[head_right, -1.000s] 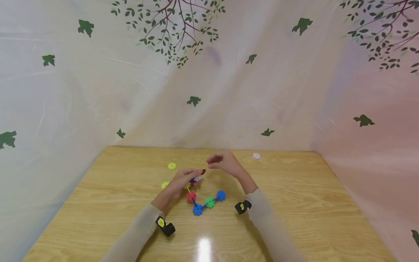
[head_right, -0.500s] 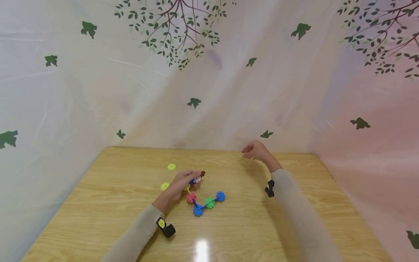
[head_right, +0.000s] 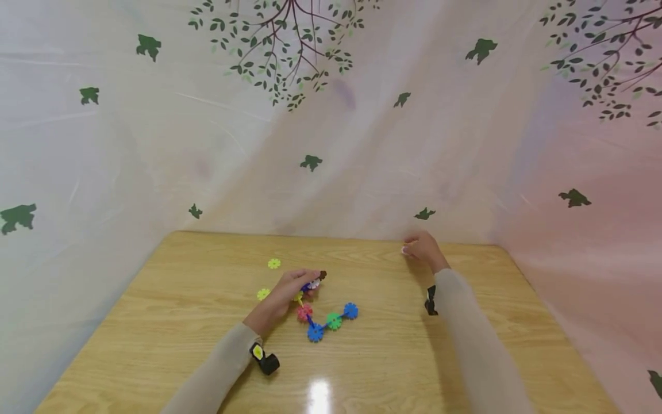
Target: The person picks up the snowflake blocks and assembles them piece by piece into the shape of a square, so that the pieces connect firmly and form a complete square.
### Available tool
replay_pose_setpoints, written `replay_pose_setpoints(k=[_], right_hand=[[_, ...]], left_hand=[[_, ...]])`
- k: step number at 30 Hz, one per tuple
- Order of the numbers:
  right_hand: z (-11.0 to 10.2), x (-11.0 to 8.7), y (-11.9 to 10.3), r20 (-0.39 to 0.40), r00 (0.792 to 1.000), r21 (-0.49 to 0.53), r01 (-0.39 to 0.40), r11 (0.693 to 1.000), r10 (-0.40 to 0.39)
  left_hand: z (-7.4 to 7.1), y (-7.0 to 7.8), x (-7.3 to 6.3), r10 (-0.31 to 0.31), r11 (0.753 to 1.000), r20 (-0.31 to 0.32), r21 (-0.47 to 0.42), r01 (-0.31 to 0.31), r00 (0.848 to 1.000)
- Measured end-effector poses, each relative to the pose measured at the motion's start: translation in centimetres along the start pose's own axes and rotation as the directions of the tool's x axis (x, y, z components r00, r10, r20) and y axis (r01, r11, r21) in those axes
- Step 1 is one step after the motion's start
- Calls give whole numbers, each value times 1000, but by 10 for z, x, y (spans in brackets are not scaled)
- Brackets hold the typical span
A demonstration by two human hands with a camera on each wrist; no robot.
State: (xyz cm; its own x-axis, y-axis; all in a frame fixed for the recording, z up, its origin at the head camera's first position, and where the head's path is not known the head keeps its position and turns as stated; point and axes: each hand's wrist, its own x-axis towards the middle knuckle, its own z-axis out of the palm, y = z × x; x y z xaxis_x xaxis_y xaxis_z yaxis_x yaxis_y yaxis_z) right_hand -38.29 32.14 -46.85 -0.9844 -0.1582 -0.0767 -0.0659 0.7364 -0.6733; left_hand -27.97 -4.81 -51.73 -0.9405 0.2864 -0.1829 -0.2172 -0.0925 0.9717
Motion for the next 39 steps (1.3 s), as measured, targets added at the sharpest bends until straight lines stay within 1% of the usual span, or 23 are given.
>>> replay_pose_setpoints(k=[2,7,13,17,21,24,26,30,33,34,37,39], right_hand=[[1,1,7,0,1000,13,-8,1000,8],[5,3,17,17,998,108,-56,993,55],[6,3,18,4,999,150,-53,987,53],[5,0,17,39,999,160,-27,987,21],[4,-3,14,78,997,177,-6,984,-8],[6,-4,10,103,995,208,-12,978,-9],[9,-3,7,138,990,228,-23,973,-9],[21,-3,-4,203,979,262,-36,964,-19],[33,-5,-17,235,970,300,-12,954,-62],[37,-6,-22,238,969,316,-10,949,-70],[49,-8,-36,249,960,359,32,933,-129],[57,-10,-46,241,958,376,53,925,-153]], left_hand=[[0,0,1,0,1000,2,3,0,1000],[1,-1,2,-7,1000,-12,20,8,1000],[0,-1,2,-15,1000,-19,20,15,1000],[0,0,2,-10,1000,-25,22,11,1000],[0,0,2,-6,1000,-16,18,6,1000],[0,0,1,-1,1000,-2,12,1,1000],[0,0,1,5,1000,1,14,-5,1000],[0,0,0,3,1000,-13,13,-3,1000],[1,0,1,-5,1000,-31,0,5,999],[1,0,1,-6,1000,-38,1,6,999],[0,-1,2,-7,1000,-51,-2,7,999],[0,-1,3,-4,1000,-55,-3,4,998]])
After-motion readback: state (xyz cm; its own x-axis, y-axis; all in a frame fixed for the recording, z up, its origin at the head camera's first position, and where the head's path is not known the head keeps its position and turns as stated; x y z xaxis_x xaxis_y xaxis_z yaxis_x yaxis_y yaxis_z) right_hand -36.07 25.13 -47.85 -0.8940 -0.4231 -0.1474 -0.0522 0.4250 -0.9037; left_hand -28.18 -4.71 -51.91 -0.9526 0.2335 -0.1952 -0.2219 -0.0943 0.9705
